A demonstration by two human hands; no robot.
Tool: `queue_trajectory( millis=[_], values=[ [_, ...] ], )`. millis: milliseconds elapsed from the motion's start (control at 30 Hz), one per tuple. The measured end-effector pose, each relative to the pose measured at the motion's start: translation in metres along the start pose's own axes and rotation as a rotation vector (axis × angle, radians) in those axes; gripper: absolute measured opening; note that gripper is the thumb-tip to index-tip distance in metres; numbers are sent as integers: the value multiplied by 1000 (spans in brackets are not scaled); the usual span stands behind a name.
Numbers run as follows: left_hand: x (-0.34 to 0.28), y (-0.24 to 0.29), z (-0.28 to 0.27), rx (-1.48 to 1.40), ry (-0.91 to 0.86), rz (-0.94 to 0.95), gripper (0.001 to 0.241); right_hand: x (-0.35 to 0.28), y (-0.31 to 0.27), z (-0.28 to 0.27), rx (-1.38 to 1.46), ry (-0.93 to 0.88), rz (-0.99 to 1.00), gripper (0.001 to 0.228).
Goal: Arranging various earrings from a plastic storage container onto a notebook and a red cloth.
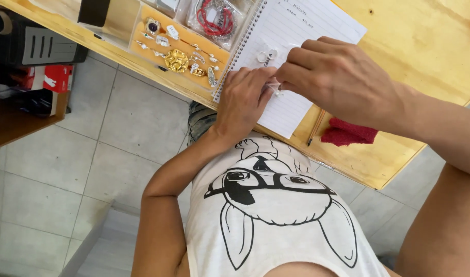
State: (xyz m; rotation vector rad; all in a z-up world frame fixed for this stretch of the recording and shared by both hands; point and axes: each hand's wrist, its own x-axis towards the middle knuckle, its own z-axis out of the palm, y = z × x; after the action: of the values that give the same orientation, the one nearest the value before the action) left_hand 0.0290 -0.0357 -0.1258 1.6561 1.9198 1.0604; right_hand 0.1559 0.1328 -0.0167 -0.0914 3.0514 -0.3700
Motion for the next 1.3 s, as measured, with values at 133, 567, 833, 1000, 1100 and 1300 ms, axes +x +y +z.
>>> queue_trajectory(
  millis=[133,567,833,1000,1100,1300],
  values=[
    [3,-1,-2,-12,60,15,11,-1,1,-5,-16,-33,3,5],
    [-12,2,-12,172,38,254,20,-74,-2,15,-352,-3,207,14],
    [-4,9,-14,335,-207,440,11,-78,-22,28,-284,8,367,41],
    [-9,11,-25,-155,-194,273,11,-45,-22,57,0,119,276,24],
    [-7,28,-59,-598,-113,-132,15,-33,-20,76,5,71,250,29],
    [3,12,-45,-954,107,-202,16,-22,-16,79,90,41,255,19]
  ],
)
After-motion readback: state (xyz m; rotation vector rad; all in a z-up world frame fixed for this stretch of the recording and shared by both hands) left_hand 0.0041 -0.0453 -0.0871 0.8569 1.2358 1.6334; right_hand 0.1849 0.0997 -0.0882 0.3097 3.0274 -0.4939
